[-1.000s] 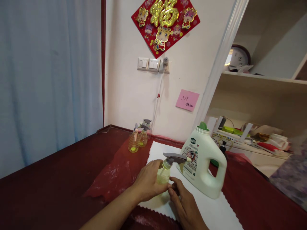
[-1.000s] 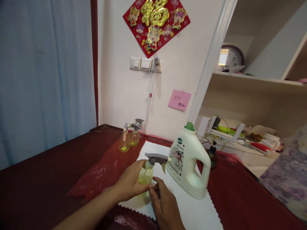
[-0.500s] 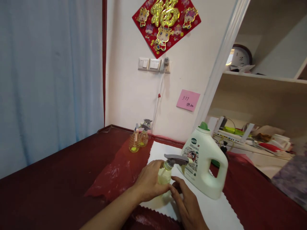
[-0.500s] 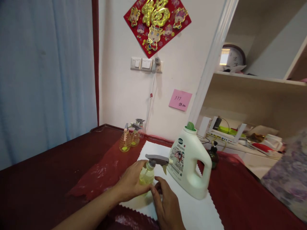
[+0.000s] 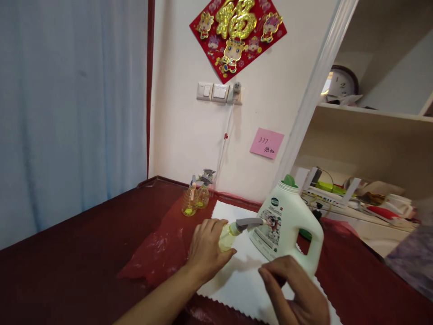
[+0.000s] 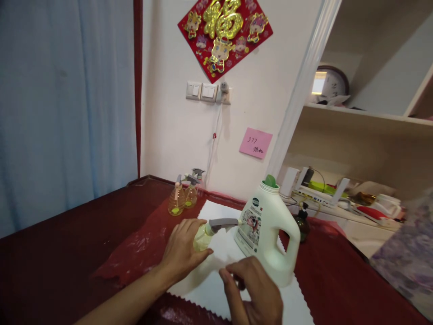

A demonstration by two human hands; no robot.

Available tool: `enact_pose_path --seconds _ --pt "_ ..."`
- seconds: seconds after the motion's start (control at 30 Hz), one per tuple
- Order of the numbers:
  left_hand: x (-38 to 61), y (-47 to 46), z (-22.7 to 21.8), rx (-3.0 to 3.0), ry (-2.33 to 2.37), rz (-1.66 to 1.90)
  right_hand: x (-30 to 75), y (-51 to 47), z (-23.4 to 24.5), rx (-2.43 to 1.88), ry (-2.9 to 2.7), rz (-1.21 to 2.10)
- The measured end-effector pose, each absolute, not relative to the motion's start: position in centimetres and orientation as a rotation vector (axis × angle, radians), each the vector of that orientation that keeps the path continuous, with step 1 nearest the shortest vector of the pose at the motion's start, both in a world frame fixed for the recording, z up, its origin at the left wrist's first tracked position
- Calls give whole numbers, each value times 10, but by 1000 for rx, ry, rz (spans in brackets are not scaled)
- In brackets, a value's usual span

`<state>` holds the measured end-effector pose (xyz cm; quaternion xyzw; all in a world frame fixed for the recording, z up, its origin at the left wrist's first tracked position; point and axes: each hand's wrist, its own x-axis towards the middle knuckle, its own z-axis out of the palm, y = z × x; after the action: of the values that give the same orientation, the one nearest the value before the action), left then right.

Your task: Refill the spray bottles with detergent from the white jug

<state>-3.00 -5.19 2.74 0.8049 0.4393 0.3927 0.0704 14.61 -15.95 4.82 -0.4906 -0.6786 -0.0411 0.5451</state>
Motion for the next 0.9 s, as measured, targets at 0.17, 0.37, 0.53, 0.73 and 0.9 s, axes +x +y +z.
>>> enact_pose_path --seconds 0.17,0.37,0.53,0.73,0.9 --pt "-30 -50 25 2611 1328 1204 162 -145 115 -1134 -1762 -374" --pt "-31 -49 22 2823 1298 1295 166 -95 141 -1637 -2231 50" --pt "-33 -49 23 2924 1271 1285 163 -79 133 -1758 -2400 395" --pt "-32 -49 24 2953 1252 1210 160 -74 134 -1790 -2458 627" --pt "-34 -50 26 2866 1288 1158 149 -72 144 -1922 -2451 414"
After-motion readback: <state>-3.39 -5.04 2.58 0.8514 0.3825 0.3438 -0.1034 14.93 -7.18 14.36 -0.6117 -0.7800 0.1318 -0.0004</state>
